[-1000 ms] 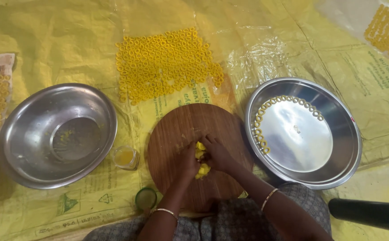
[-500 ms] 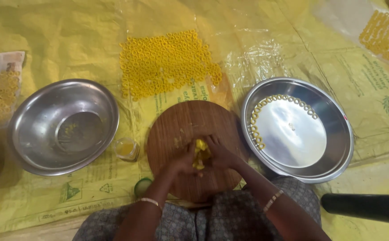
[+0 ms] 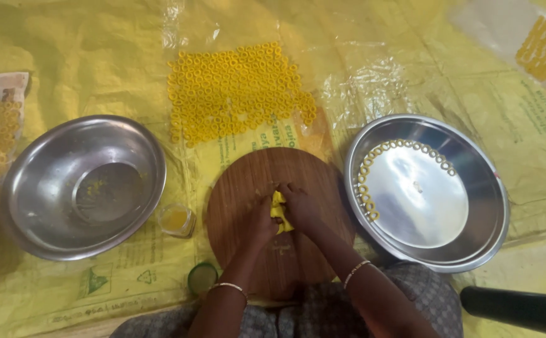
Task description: The person kneads a yellow dough on a wooden board, then uses a small green cutter to shape small ring-like pieces. The finished pieces are placed into a metal tray. The person repeatedly kneads the dough and cuts more pieces throughout the clip.
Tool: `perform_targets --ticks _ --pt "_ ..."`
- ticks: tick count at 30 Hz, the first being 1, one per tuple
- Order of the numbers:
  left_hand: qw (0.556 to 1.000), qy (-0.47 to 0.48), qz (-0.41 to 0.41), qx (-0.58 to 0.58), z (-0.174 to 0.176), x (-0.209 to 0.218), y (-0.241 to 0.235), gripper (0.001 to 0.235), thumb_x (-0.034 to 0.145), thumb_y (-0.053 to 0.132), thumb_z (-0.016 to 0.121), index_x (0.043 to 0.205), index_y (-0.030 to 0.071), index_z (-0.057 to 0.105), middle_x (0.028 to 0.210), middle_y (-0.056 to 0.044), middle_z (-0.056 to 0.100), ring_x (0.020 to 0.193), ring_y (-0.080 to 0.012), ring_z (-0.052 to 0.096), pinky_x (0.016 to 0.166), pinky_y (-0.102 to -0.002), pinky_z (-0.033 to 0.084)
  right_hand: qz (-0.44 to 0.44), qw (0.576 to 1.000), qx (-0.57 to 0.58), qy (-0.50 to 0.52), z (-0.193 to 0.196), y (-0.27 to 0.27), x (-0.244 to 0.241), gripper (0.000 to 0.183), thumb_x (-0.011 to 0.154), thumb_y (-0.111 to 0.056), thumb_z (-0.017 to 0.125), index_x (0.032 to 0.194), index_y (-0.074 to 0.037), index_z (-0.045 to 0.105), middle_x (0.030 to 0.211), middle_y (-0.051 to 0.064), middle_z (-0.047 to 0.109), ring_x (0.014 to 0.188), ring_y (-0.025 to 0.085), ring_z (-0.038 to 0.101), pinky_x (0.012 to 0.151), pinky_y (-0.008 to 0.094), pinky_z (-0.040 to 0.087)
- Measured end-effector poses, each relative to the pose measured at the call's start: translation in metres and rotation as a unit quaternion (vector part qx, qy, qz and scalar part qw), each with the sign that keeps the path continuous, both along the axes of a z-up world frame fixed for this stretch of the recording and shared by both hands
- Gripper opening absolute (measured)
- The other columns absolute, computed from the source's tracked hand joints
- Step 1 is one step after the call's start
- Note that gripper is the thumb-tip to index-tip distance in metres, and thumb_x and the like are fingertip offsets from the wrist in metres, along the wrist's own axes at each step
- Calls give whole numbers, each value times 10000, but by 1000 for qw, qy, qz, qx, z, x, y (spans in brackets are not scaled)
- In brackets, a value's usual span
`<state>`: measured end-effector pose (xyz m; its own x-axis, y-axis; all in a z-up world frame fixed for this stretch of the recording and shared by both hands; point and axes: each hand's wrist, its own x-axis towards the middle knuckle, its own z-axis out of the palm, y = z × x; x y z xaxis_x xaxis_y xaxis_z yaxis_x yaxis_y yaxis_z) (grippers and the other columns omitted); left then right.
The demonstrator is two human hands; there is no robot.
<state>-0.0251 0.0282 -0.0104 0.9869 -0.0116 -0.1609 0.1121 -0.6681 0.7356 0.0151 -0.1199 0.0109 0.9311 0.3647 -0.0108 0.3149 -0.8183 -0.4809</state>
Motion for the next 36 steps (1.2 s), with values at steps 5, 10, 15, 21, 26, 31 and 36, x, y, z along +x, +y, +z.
perform_targets --ticks 5,10,15,21,26,31,36 --pt "982 -72 15 173 9 -12 -19 858 827 97 734 1581 125 326 1367 -227 588 1210 -433 593 1018 -537 480 -50 999 0 -9 7 5 -13 485 846 -85 673 1310 -132 542 1214 140 630 1115 398 621 870 504 514" --pt "995 -89 -32 10 26 -15 -15 997 682 -71 701 1559 18 235 1520 -353 272 1357 -522 366 1050 -498 445 66 975 202 67 55 -29 -17 598 764 58 613 1341 -95 581 1363 174 602 1229 373 616 970 436 534" --pt "970 -113 -178 124 46 -63 17 641 824 -32 627 1433 75 462 1475 -225 436 1326 -443 462 1023 -520 463 184 963 156 -121 51 -78 -73 632 730 81 616 1342 -73 652 1407 218 584 1331 417 538 1072 508 429" --pt "996 -49 -74 15 50 -57 13 238 979 214 640 1140 44 683 1191 -133 659 1154 -318 635 967 -453 527 16 942 326 74 14 -117 -65 292 969 -130 701 1252 -58 691 1212 146 737 1173 276 700 990 367 549" --pt "987 -155 2 49 24 -31 -20 443 809 297 818 1154 47 696 1156 -166 666 1153 -385 575 980 -507 458 -161 922 258 239 -6 -78 -40 412 847 -240 815 1200 -49 719 1012 136 737 917 224 694 787 343 546" --pt "999 5 -32 -1 -1 -10 -26 488 816 246 831 1242 69 671 1232 -157 652 1183 -350 608 993 -466 484 2 974 212 84 6 -62 -32 451 713 -238 876 1068 -27 695 981 120 709 890 244 702 745 364 554" --pt "989 -142 -1 41 -16 8 -43 356 884 84 659 1239 62 653 1211 -139 670 1134 -344 641 958 -447 524 -29 995 95 27 17 -39 -25 255 819 -96 729 1061 -41 672 1041 194 719 968 384 685 806 466 541"
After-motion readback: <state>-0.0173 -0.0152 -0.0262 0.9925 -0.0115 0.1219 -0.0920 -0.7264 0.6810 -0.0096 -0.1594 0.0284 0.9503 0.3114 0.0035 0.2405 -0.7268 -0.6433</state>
